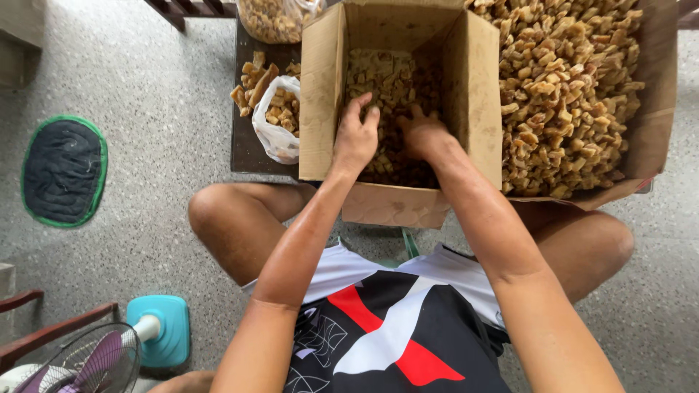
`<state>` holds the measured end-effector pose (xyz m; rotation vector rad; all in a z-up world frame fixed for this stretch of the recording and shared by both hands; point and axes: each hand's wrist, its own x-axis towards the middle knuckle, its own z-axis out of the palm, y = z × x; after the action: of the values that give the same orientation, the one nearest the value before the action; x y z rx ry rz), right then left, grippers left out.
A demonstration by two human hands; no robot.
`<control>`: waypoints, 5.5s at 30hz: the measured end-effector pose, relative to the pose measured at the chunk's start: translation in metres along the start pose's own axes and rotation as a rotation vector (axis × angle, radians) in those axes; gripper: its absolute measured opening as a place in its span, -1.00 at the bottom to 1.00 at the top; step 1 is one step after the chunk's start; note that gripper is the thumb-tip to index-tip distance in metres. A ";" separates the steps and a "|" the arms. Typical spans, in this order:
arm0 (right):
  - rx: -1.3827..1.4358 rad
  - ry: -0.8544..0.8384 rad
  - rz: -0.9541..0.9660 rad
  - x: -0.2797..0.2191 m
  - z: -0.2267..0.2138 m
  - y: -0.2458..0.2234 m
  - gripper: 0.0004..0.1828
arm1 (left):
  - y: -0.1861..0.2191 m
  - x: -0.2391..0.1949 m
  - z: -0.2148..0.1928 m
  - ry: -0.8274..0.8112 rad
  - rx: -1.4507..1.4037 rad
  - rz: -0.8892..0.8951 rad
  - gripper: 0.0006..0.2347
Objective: The person sits cross-legged on the floor and repeatedly picks up dried fruit pieces from a cardboard box, inspects them in their hands, and places them back into the box. A plastic bag containing similar pieces is visible nearby.
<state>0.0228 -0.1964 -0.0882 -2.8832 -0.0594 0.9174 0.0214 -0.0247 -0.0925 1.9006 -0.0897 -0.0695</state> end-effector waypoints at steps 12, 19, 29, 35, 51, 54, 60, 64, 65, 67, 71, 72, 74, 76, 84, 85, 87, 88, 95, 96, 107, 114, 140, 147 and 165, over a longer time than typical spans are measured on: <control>0.317 0.146 -0.244 0.004 -0.014 0.012 -0.43 | -0.038 0.010 0.026 -0.125 0.606 -0.039 -0.59; 1.825 -0.177 -0.245 -0.045 -0.059 0.005 -0.61 | 0.017 -0.001 -0.006 -0.174 -0.491 -0.430 -0.74; 2.016 -0.255 -0.274 -0.076 -0.059 0.005 -0.47 | 0.050 -0.009 -0.027 -0.325 -0.994 -0.476 -0.73; 2.062 -0.224 -0.234 -0.067 -0.056 0.007 -0.48 | 0.043 -0.004 -0.028 -0.291 -1.147 -0.645 -0.70; 1.802 0.023 -0.085 -0.061 -0.044 0.000 -0.65 | 0.053 -0.012 -0.034 -0.351 -1.347 -0.398 -0.55; 1.819 0.002 -0.141 -0.061 -0.044 -0.002 -0.66 | 0.052 -0.018 -0.037 -0.375 -1.373 -0.370 -0.53; 1.870 0.106 -0.215 -0.051 -0.028 0.007 -0.72 | 0.041 -0.015 -0.032 -0.270 -1.247 -0.365 -0.53; 1.989 0.020 -0.180 -0.064 -0.039 0.008 -0.73 | 0.034 -0.016 -0.029 -0.231 -1.045 -0.403 -0.50; 1.983 0.039 -0.189 -0.073 -0.047 0.010 -0.73 | 0.032 -0.016 -0.029 -0.219 -1.031 -0.399 -0.50; 1.923 0.157 -0.254 -0.099 -0.070 0.022 -0.73 | 0.029 -0.012 -0.028 -0.208 -1.030 -0.388 -0.50; 1.349 0.704 -0.120 -0.135 -0.112 0.076 -0.79 | 0.021 -0.014 -0.024 -0.150 -1.029 -0.383 -0.49; 1.213 0.771 -0.038 -0.135 -0.116 0.087 -0.79 | 0.021 -0.014 -0.023 -0.128 -1.016 -0.375 -0.49; 0.870 0.875 0.001 -0.127 -0.120 0.098 -0.79 | 0.026 -0.014 -0.023 -0.121 -1.001 -0.292 -0.48; 0.475 0.930 -0.063 -0.118 -0.110 0.097 -0.81 | 0.029 -0.014 -0.023 -0.111 -0.959 -0.270 -0.45; -0.108 0.044 -0.589 -0.041 -0.032 0.005 -0.51 | 0.032 -0.010 -0.018 -0.069 -1.099 -0.303 -0.48; -0.213 -0.087 -0.623 -0.023 -0.022 -0.006 -0.58 | 0.031 -0.011 -0.018 -0.066 -1.039 -0.283 -0.48; -0.337 -0.232 -0.544 0.011 -0.013 -0.010 -0.67 | 0.029 -0.013 -0.017 -0.052 -0.920 -0.246 -0.48; -0.400 -0.308 -0.507 0.021 -0.008 -0.012 -0.69 | 0.028 -0.014 -0.016 -0.056 -0.917 -0.236 -0.48; -0.243 0.087 -0.395 0.005 -0.002 -0.003 -0.78 | 0.028 -0.013 -0.016 -0.083 -1.021 -0.257 -0.47; -0.322 0.027 -0.333 0.000 0.002 -0.003 -0.78 | 0.030 -0.012 -0.015 -0.094 -1.054 -0.263 -0.47; -0.322 0.082 -0.257 -0.006 0.041 0.007 -0.78 | 0.042 -0.012 -0.024 -0.155 -0.905 -0.353 -0.42; -0.122 -0.014 -0.193 -0.017 0.023 -0.008 -0.77 | 0.036 -0.012 -0.022 -0.144 -0.907 -0.374 -0.43; 0.058 -0.039 -0.262 0.015 0.034 -0.042 -0.81 | 0.035 -0.013 -0.020 -0.066 -0.954 -0.284 -0.45; 0.303 0.107 -0.339 -0.009 0.002 -0.023 -0.70 | 0.037 -0.014 -0.020 -0.085 -0.964 -0.283 -0.47; 1.747 -0.240 -0.344 -0.103 -0.110 -0.038 -0.63 | 0.035 -0.017 -0.021 -0.083 -0.902 -0.211 -0.44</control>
<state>0.0018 -0.1770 0.0647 -1.1020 0.1486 0.6302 0.0054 -0.0150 -0.0523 0.9994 0.0803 -0.2821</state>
